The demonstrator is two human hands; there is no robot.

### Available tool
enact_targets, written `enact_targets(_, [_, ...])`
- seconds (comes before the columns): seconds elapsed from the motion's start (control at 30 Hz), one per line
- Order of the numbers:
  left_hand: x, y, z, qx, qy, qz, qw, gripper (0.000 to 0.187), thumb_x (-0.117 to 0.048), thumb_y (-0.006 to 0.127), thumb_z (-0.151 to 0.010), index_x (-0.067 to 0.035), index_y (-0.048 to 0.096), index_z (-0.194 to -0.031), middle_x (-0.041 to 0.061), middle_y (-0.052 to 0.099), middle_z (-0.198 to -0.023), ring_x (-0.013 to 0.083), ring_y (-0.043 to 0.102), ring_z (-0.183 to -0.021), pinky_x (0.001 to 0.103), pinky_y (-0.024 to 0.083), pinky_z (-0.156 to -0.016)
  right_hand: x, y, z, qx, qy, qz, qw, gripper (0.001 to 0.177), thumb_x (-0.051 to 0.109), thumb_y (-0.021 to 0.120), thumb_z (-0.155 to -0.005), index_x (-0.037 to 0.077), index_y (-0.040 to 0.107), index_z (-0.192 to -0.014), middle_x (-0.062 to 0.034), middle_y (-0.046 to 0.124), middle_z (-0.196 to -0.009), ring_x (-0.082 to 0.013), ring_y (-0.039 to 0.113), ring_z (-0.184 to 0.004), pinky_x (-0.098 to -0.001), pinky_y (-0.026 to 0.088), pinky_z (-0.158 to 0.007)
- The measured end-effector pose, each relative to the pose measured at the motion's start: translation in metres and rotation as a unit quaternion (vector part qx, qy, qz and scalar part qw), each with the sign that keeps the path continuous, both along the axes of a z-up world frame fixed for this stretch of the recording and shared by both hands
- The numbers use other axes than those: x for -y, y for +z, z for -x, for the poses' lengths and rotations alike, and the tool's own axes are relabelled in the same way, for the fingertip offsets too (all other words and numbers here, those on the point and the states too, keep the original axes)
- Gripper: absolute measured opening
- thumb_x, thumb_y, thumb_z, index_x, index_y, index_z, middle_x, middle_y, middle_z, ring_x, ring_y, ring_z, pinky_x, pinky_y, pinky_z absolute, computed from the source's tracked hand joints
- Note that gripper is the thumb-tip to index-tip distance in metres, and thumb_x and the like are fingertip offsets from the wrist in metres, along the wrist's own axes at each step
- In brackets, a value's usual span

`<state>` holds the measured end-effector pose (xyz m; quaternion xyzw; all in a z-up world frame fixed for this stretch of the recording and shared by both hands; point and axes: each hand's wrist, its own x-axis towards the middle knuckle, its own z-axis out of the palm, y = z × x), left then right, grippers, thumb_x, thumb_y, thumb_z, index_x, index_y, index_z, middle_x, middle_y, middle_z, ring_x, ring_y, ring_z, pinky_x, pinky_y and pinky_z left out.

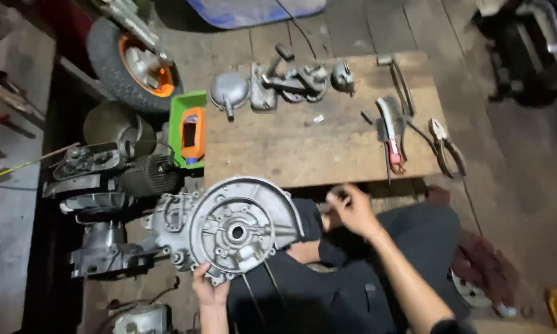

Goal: The person sits on the floor and uses a wire brush to clean a metal engine casing. They then use pliers to remove small metal pieces from the casing and continue cleaning with the brush.

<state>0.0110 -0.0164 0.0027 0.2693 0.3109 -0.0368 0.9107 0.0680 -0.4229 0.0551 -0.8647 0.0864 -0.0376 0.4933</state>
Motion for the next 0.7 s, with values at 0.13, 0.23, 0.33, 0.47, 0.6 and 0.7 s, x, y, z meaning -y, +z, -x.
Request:
enact_targets(0.13, [0.035,0.021,-0.014,0.017,0.003,0.023,1.0,0.081,-0.014,0.044,-0.074,-0.006,0.041,-0.155,0.015,0.048,-0.153,0.0342,0.044,-0.141,0.05,0.03,-0.121,-0.033,0.016,0.011,-0.076,0.045,-0.106,0.99,0.028,0.031,0.064,-0.095,0.007,0.076,-0.106,-0.0067,0.076,-0.099,-0.0146,0.073,-0.086,-0.0264,0.061,-0.073])
enact_targets(0.23, [0.054,-0.003,-0.028,0.004,-0.04,0.022,0.999,0.071,-0.017,0.055,-0.074,-0.002,0.054,-0.144,0.018,0.062,-0.139,0.0366,0.058,-0.125,0.051,0.044,-0.108,-0.048,0.01,0.02,-0.055,0.111,-0.391,0.912,0.065,0.053,0.044,-0.101,0.002,0.061,-0.136,-0.0139,0.066,-0.135,-0.0256,0.062,-0.127,-0.0395,0.045,-0.111])
enact_targets(0.33, [0.07,-0.024,-0.042,-0.011,-0.08,0.071,0.994,0.052,-0.013,0.059,-0.078,0.005,0.065,-0.127,0.024,0.07,-0.124,0.0402,0.067,-0.113,0.049,0.052,-0.1,-0.05,0.002,0.036,-0.097,-0.107,-0.645,0.751,0.037,0.062,0.053,-0.097,0.028,0.041,-0.087,0.0074,0.045,-0.075,-0.0043,0.051,-0.066,-0.0282,0.048,-0.058])
enact_targets(0.47, [0.093,-0.004,-0.052,0.041,-0.145,0.051,0.987,0.059,-0.008,0.061,-0.078,-0.002,0.062,-0.136,0.021,0.069,-0.129,0.0351,0.067,-0.115,0.057,0.049,-0.105,-0.055,0.075,0.029,-0.167,-0.217,-0.429,0.861,0.074,0.048,0.058,-0.099,0.015,0.031,-0.159,-0.0183,0.028,-0.161,-0.0317,0.036,-0.142,-0.0675,0.031,-0.109])
enact_targets(0.6, [0.132,0.143,-0.078,0.137,-0.193,0.0,0.972,0.013,-0.003,0.071,-0.079,-0.005,0.071,-0.092,0.007,0.061,-0.057,0.0132,0.054,-0.043,0.021,0.035,-0.03,-0.052,0.102,0.022,-0.158,-0.242,-0.445,0.848,0.084,0.059,0.055,-0.095,0.026,0.021,-0.165,-0.009,0.017,-0.168,-0.0297,0.029,-0.147,-0.0692,0.035,-0.106])
enact_targets(0.7, [0.137,0.11,-0.081,0.142,-0.179,-0.001,0.974,0.018,0.001,0.071,-0.074,0.0,0.071,-0.092,0.01,0.06,-0.057,0.0144,0.05,-0.038,0.025,0.035,-0.027,-0.033,0.065,0.038,-0.156,-0.266,-0.445,0.841,0.08,0.056,0.052,-0.099,0.028,0.019,-0.166,-0.0069,0.015,-0.168,-0.0262,0.029,-0.146,-0.0684,0.034,-0.106])
